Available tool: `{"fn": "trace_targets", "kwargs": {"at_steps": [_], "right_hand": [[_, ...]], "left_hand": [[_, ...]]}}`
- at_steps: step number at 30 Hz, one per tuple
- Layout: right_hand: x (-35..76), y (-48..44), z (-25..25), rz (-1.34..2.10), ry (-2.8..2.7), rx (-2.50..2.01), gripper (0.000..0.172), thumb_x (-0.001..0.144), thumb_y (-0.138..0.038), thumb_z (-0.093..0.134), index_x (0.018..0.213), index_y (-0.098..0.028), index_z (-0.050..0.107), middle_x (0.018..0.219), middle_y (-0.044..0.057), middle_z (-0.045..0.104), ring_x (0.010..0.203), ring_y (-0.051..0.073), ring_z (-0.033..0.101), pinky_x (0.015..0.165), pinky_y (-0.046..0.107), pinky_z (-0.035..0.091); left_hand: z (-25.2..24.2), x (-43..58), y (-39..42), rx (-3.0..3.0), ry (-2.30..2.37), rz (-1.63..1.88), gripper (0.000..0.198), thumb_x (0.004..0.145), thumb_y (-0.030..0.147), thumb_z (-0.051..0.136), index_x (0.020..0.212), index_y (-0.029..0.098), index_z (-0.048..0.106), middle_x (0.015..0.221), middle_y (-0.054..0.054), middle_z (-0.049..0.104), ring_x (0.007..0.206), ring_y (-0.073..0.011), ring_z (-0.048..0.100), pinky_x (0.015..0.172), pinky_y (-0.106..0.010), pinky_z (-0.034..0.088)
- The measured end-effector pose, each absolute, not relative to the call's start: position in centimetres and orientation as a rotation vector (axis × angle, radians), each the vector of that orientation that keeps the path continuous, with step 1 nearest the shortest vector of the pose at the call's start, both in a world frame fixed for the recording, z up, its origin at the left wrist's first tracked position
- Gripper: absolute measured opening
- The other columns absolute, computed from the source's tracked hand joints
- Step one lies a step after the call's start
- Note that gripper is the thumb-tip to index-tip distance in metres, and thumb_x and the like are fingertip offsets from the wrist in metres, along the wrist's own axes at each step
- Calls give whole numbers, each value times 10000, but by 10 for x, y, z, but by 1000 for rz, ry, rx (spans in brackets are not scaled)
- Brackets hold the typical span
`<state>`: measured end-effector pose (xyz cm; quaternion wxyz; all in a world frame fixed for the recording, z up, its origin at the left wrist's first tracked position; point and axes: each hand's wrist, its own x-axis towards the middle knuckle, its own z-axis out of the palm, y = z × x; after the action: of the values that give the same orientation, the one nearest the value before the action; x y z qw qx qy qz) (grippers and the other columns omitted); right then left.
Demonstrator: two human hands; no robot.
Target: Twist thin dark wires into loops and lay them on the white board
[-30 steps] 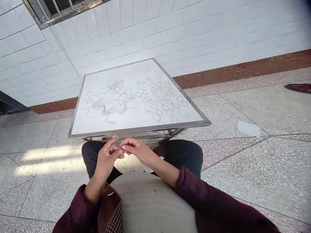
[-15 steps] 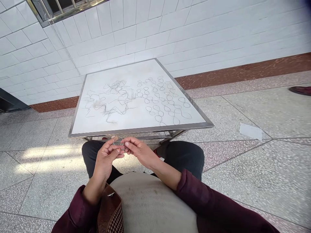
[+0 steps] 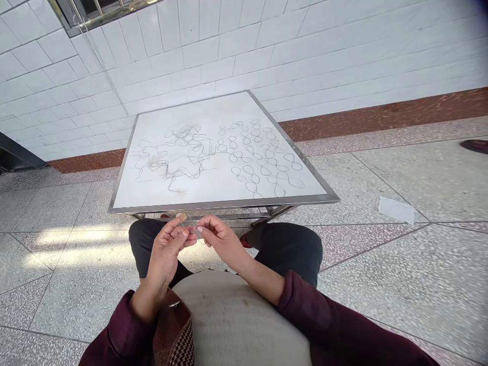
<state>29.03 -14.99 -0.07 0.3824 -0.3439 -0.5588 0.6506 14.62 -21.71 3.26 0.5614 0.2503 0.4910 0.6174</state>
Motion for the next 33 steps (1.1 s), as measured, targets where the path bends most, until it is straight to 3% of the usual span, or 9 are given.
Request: {"fn": "trace_targets", "kwargs": {"at_steps": [7,11,14,17,27,33], "right_hand": [[288,-155,-4,1249,-1566,-899,82,870,-293,636,804,-244,635,757,11,565,665,163,515,627,308,437],[290,-156,-2,1318,-1614,-852,106,917,-322,590,940,-269,679,866,38,582,621,157,508,551,307,442],[292,-156,0,1315,-1635,-808,147,928,-341,584,996,-286,701,893,51,601,705,187,545,615,333,482],[291,-156,1,1304,-1624,-801,137,917,-340,602,978,-285,712,866,49,617,790,211,573,699,356,502],[286,-152,3,1384,-1552,-803,78,879,-324,641,891,-280,705,854,42,601,723,194,570,647,349,514],[283,-146,4,1393,-1589,-797,95,878,-304,632,875,-288,726,856,50,622,752,207,584,662,365,520]], "left_hand": [[24,152,-216,619,1196,1547,519,673,218,855,1153,207,659,908,-27,751,855,-157,690,830,-320,546],[22,152,-215,609,1240,1627,512,665,185,845,1143,220,667,930,-18,725,831,-133,663,811,-300,540],[22,149,-216,610,1295,1641,583,672,182,839,1214,259,640,1039,-16,687,793,-105,651,800,-286,538],[24,148,-217,660,1338,1678,627,708,203,818,1287,290,594,1039,-9,662,759,-99,642,774,-284,547],[24,150,-215,739,1357,1680,636,755,228,778,1345,264,543,933,-9,695,762,-123,615,747,-290,568],[21,147,-213,730,1356,1655,575,751,251,787,1288,225,583,906,-26,721,843,-165,656,732,-294,564]]}}
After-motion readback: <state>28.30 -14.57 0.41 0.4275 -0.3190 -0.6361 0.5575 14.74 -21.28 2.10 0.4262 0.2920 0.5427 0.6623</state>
